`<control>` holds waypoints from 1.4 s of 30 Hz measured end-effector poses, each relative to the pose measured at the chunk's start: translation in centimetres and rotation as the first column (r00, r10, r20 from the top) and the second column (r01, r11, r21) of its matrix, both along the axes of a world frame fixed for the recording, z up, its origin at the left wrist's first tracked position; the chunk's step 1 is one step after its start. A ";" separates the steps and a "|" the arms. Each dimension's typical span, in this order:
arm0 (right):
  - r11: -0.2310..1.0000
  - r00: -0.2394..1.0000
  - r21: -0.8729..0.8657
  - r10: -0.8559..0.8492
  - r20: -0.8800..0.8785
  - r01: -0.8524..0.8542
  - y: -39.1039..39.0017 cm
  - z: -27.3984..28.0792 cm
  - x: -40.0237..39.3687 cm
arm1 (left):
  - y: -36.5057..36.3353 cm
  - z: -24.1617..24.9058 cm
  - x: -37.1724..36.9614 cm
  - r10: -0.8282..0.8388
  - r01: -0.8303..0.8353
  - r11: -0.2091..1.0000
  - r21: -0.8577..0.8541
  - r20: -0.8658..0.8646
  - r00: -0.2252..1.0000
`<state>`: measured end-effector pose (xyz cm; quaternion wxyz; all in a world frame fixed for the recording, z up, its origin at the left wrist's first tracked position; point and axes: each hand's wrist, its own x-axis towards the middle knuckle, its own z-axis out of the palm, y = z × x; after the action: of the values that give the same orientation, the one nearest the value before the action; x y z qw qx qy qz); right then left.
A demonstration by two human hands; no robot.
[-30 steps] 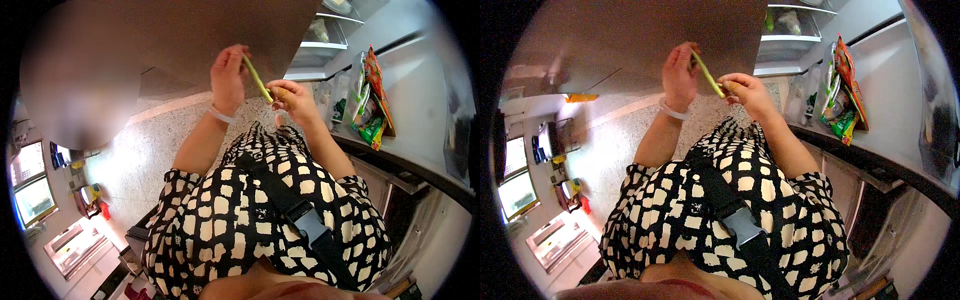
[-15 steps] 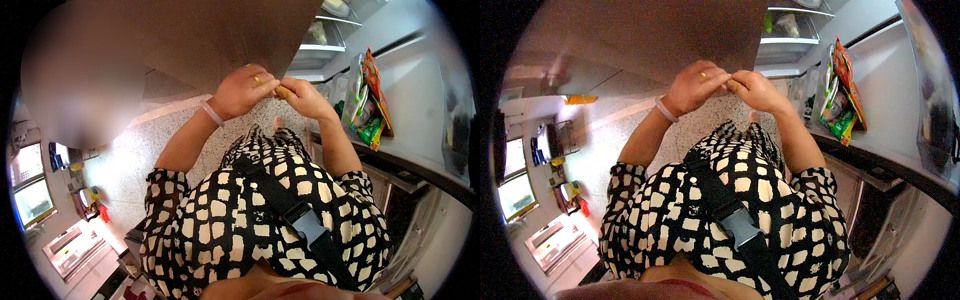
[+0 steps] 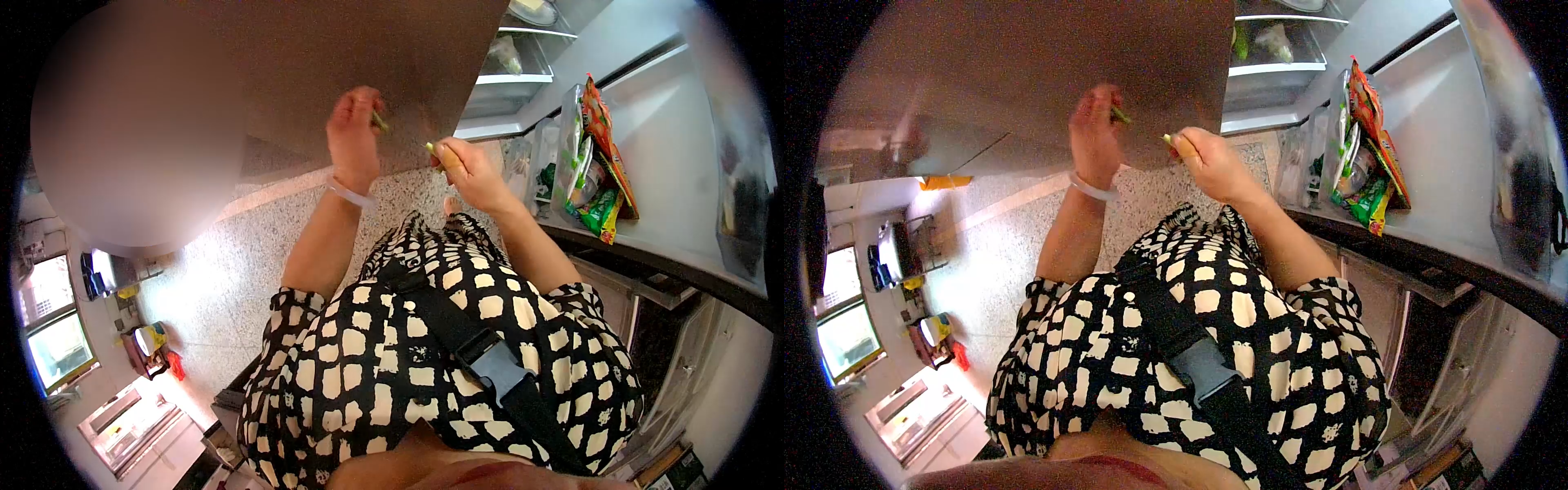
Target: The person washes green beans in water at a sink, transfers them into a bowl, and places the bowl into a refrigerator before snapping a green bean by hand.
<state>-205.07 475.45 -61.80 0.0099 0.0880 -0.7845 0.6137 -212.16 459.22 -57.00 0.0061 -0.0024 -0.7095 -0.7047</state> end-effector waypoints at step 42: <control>-0.200 0.872 -0.849 0.124 0.474 0.490 2.3 -3.0 -1.6 | 7.3 -2.2 2.0 -0.463 0.202 0.766 0.610 0.306 0.832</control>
<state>-206.69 477.78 -64.77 0.0080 -0.1986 -0.0198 0.9799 -210.11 466.51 -59.17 -0.2821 0.0293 -0.4445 -0.8497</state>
